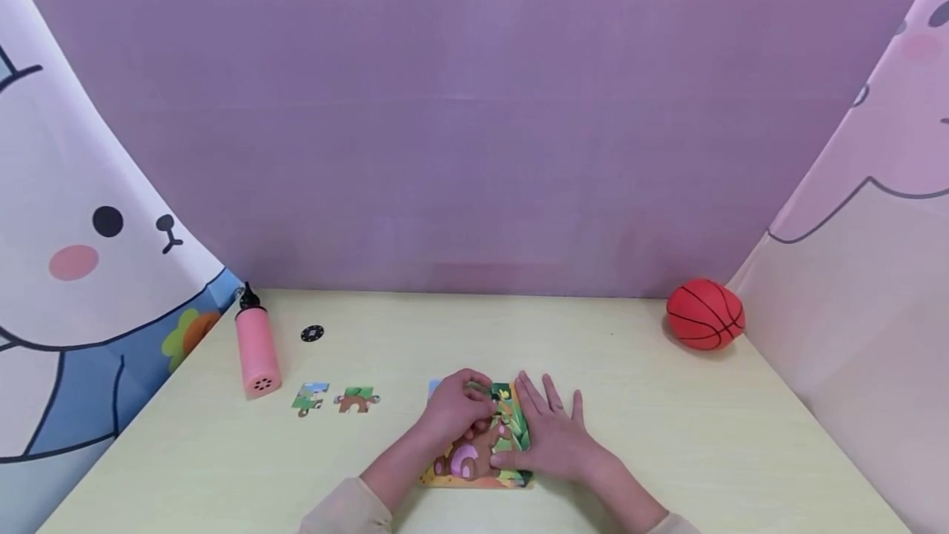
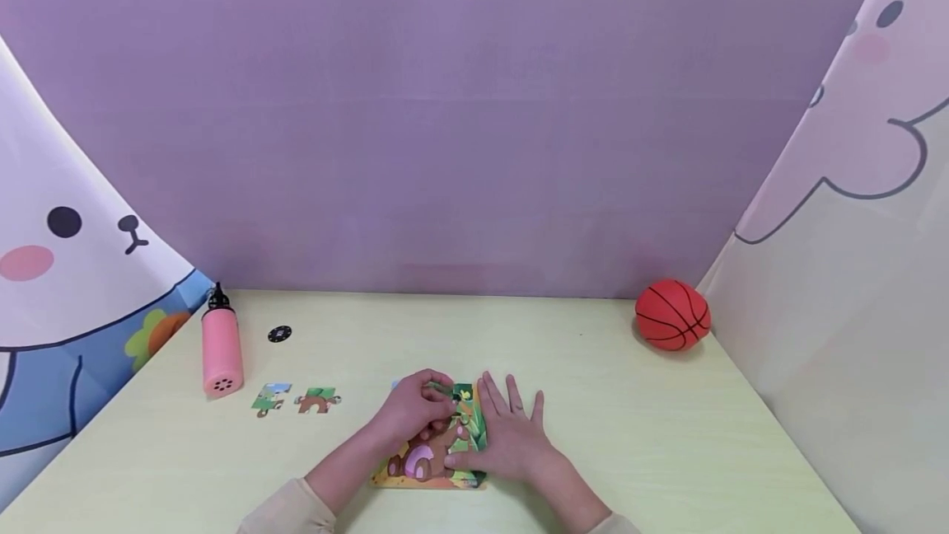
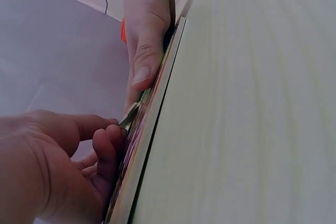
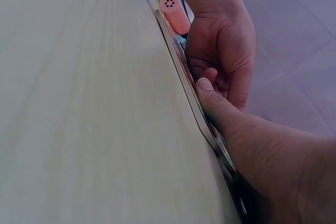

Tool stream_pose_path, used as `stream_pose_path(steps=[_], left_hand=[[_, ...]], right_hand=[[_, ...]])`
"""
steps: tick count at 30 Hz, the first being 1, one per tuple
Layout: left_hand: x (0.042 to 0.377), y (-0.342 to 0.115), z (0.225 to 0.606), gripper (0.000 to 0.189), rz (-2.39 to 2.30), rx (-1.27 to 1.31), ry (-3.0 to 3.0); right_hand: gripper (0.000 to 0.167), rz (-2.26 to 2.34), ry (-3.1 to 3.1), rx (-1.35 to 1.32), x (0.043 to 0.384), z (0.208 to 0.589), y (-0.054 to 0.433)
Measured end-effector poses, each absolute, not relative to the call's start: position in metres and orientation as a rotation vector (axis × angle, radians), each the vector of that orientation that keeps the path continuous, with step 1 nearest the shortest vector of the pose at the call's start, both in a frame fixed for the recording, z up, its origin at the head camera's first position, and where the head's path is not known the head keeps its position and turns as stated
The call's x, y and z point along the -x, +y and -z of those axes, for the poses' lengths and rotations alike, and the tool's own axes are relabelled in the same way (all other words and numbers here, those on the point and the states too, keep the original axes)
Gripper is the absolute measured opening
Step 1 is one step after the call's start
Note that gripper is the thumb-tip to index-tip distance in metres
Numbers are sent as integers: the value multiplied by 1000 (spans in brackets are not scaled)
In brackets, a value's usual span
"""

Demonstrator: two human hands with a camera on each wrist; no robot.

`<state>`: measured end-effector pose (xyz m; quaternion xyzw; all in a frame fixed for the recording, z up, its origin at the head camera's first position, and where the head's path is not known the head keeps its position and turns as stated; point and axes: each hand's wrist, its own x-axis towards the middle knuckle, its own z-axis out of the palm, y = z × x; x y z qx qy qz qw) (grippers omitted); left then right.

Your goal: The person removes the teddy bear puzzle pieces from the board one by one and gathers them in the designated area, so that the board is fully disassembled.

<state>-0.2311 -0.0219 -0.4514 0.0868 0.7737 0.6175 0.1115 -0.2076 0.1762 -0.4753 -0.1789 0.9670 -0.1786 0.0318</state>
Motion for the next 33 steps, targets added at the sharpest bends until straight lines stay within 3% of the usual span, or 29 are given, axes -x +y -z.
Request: stream_pose_path(steps=[14,33], left_hand=[[235,-28,454,40,-1833,-273,2235],[237,-52,447,47,-1837,-321,2191]], right_hand=[[124,585,2949,543,204,465,174],[129,548,2975,526,210,479,176]])
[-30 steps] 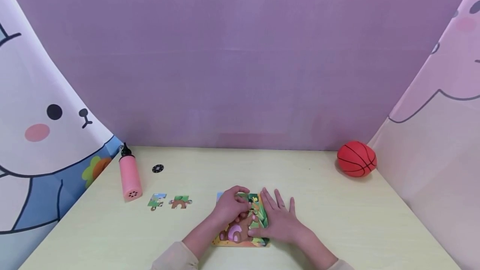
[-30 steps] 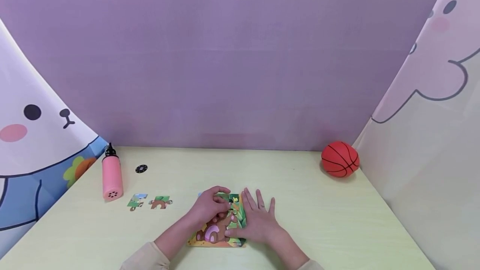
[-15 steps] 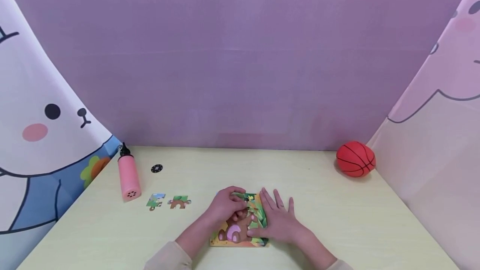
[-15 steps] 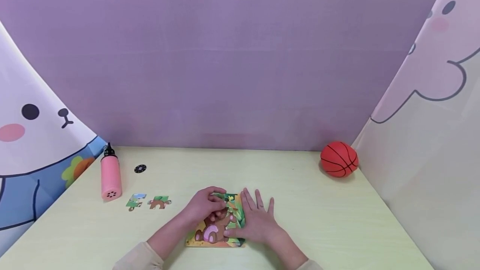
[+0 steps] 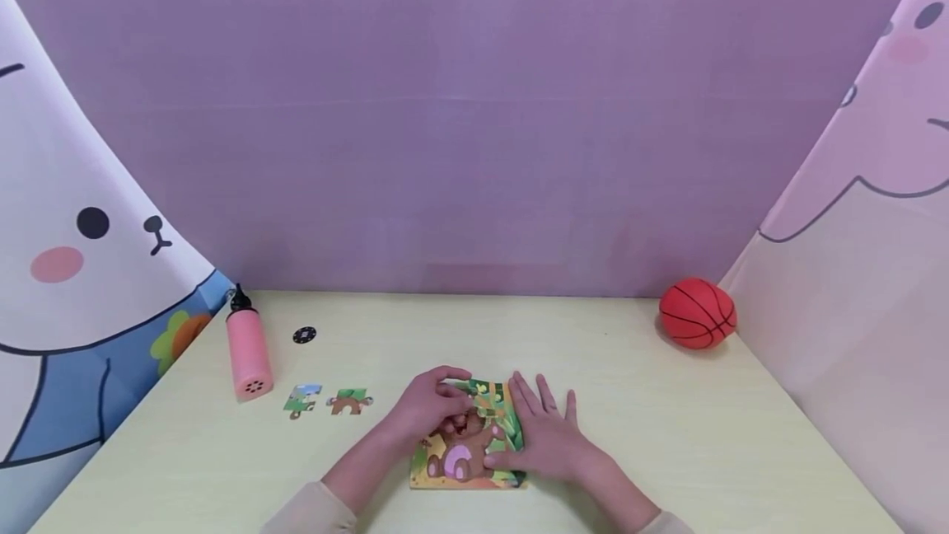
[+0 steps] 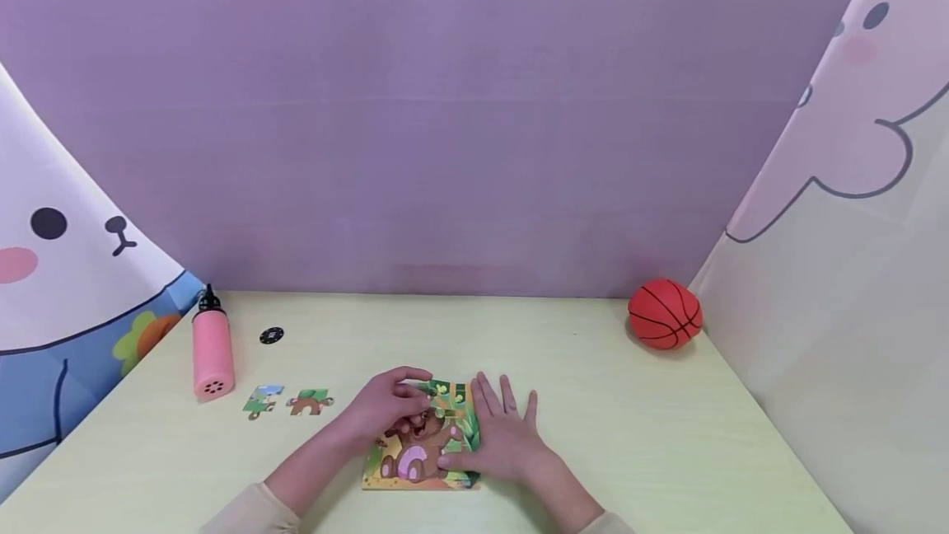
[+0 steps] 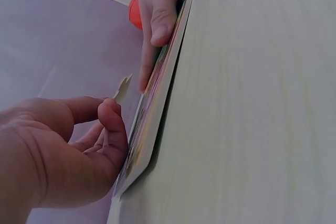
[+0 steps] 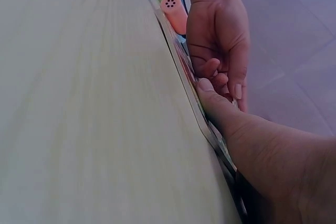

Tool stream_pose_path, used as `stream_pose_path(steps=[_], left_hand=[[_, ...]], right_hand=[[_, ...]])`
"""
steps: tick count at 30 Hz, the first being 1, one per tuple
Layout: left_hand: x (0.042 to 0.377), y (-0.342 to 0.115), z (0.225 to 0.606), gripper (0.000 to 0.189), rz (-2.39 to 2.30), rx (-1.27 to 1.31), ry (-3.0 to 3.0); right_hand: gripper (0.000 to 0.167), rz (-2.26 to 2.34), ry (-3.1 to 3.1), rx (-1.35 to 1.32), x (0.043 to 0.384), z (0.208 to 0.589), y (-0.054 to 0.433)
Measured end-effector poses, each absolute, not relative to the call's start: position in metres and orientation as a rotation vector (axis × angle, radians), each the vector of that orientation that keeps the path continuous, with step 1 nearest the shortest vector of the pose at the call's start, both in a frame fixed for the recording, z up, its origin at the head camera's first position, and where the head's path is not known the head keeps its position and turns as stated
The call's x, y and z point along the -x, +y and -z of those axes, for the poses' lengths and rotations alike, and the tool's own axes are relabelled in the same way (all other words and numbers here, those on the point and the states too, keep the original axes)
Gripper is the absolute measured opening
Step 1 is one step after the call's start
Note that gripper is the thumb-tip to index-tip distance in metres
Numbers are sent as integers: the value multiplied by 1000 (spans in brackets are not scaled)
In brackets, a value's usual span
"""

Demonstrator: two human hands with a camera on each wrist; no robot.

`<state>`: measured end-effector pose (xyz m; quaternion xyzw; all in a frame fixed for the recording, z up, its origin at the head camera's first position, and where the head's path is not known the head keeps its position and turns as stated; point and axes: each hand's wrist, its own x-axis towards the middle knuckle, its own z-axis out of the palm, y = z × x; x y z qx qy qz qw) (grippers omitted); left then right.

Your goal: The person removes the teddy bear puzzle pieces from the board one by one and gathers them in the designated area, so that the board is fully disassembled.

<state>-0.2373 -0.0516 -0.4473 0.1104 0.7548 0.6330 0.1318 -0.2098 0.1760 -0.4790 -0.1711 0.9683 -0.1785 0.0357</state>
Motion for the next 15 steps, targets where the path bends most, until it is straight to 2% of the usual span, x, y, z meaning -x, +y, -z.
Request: stream_pose_path(steps=[15], left_hand=[[240,-81,449,48,-1903,-264,2135]], right_hand=[[128,555,2990,537,210,480,176]])
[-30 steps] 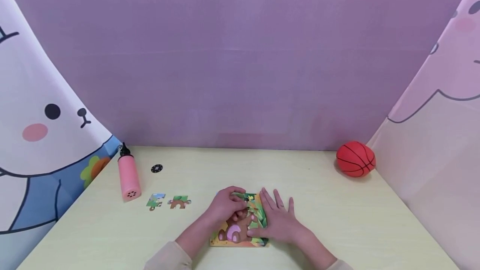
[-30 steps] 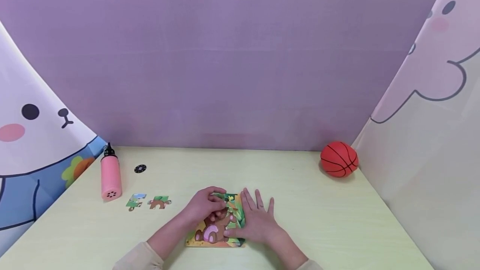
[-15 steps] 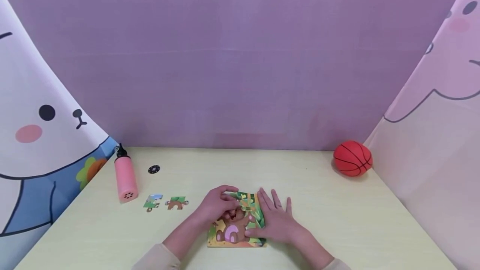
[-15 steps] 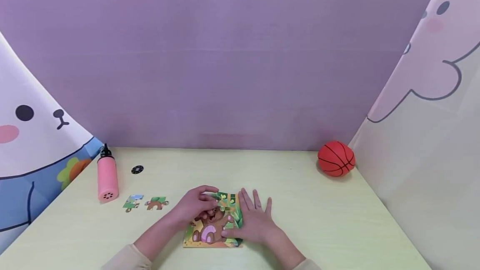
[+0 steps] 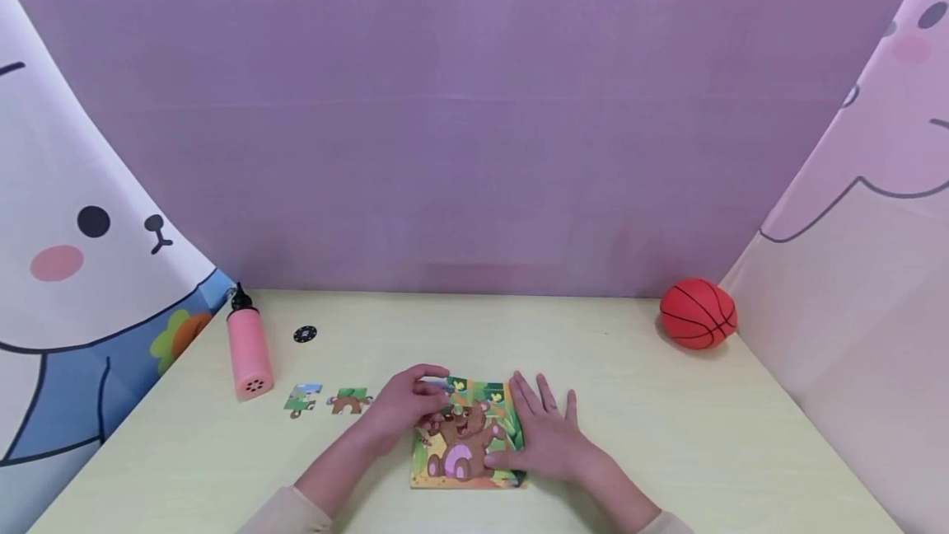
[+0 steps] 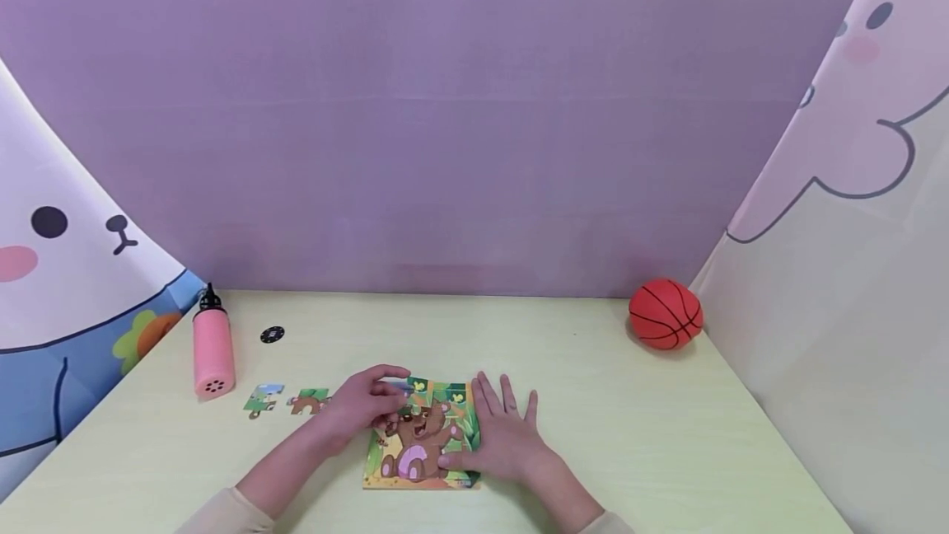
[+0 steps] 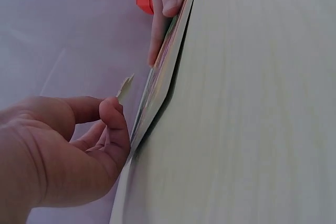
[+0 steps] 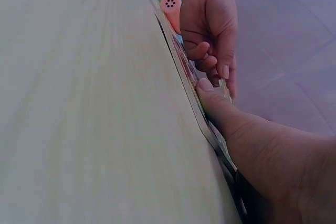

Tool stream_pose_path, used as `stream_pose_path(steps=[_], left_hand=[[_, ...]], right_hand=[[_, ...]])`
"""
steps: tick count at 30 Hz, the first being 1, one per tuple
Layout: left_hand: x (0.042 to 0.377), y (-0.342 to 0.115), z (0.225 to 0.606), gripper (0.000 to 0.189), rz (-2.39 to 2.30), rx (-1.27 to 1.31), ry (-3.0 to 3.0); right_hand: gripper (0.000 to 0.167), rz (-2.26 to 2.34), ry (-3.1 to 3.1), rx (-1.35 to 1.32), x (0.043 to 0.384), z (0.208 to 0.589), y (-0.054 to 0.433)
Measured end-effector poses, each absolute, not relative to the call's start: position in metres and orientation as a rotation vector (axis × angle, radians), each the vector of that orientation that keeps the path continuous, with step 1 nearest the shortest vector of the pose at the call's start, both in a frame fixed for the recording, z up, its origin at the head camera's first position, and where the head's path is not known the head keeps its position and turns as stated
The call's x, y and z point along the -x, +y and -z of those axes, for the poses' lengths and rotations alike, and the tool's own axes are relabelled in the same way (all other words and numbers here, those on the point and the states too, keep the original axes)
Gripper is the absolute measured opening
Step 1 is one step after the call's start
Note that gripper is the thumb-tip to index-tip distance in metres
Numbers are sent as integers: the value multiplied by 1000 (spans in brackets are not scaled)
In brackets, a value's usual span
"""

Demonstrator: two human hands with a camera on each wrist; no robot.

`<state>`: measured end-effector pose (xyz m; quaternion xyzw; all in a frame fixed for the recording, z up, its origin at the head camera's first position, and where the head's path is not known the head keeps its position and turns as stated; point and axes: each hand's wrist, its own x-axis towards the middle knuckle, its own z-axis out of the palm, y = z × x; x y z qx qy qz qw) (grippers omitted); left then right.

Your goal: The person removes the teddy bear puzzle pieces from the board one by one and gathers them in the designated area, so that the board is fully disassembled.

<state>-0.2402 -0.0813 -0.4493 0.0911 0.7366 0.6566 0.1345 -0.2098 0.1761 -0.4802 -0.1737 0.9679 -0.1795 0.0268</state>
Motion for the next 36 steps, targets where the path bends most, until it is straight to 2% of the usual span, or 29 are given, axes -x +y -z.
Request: stream_pose_path(steps=[13,25,36], left_hand=[[237,-111,446,46,-1854,-190,2227],[237,-136,449,47,-1820,-139,2267],[232,-152,448,46,-1761,-86,2354]], right_hand=[[124,523,2969,521,204,463,171],[126,525,2987,540,206,473,174],[123,550,2962,545,202,462,173]])
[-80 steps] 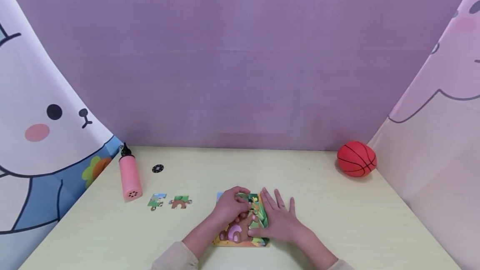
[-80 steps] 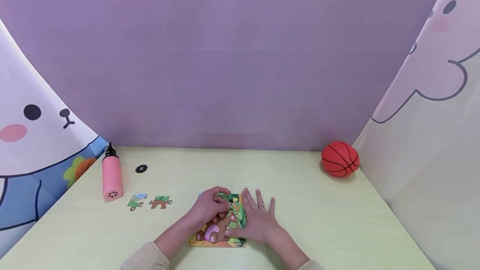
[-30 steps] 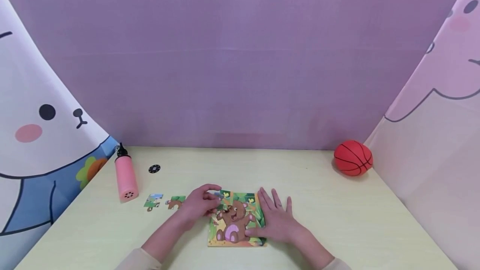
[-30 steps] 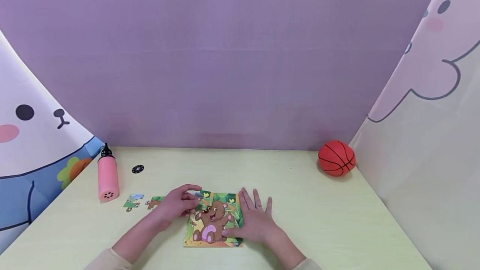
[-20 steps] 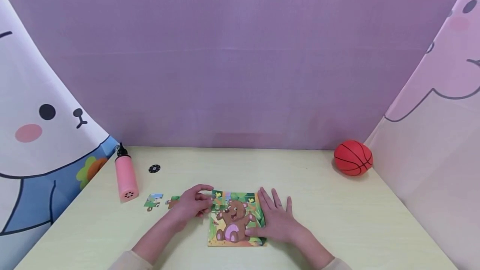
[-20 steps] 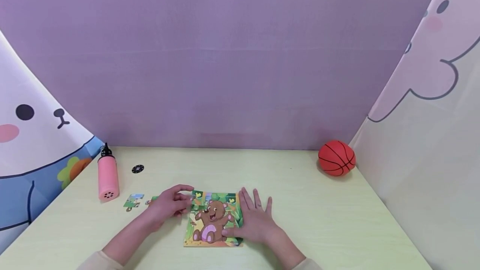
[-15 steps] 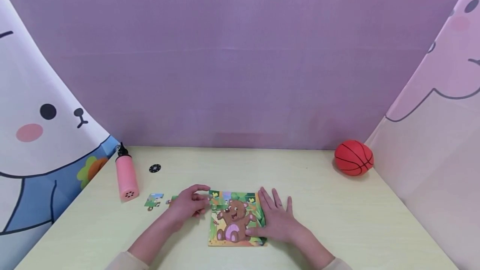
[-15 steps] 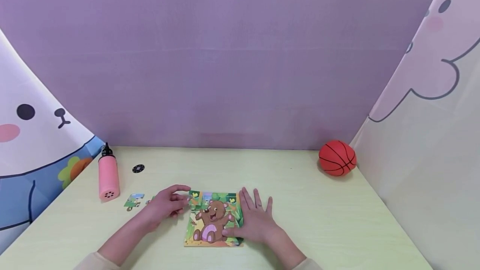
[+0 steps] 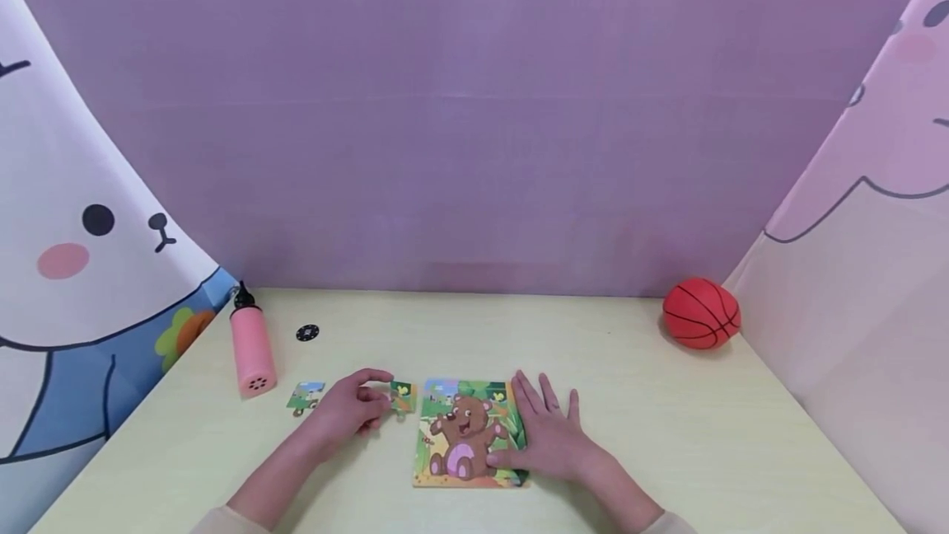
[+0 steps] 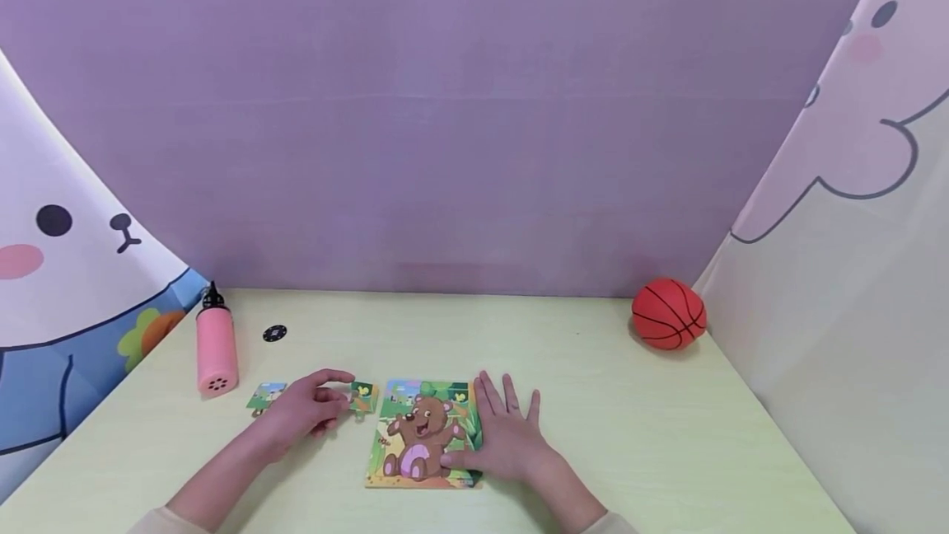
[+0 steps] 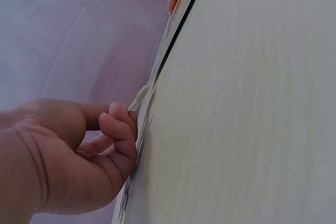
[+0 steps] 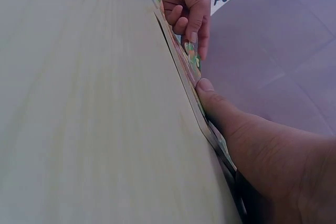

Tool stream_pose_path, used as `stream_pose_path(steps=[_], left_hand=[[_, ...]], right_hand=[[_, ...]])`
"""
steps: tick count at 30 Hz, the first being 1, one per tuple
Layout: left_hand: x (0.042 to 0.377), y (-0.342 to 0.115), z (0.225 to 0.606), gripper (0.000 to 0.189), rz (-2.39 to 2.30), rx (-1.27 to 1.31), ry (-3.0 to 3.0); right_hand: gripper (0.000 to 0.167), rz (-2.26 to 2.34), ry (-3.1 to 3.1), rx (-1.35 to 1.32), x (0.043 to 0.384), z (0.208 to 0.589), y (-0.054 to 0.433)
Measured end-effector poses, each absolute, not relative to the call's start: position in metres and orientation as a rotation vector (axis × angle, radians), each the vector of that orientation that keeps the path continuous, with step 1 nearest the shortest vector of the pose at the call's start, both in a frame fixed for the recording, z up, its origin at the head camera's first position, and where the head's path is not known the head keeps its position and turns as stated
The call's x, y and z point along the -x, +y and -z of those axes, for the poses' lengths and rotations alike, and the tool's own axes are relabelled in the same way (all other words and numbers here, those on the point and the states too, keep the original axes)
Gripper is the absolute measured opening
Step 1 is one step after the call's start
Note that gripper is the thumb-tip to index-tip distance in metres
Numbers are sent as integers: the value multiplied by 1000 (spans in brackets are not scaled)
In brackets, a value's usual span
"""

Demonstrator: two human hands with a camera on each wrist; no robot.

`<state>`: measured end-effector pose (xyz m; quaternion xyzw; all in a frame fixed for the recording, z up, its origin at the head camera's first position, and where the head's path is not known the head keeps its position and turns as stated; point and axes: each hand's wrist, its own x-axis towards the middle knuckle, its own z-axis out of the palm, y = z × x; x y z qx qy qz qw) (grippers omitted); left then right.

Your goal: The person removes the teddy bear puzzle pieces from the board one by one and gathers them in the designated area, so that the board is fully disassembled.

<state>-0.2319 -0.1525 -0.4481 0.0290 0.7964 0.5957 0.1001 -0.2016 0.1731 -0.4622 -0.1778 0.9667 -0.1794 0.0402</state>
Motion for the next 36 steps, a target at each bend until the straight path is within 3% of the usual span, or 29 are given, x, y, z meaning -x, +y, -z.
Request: stream_pose_path(steps=[21,36], left_hand=[[232,-151,443,37,-1630,-41,2574],[221,-128,439,29,-1643,-181,2463]], right_hand=[[124,525,2960,520,205,465,171],[88,597,2953,798,201,457,170]])
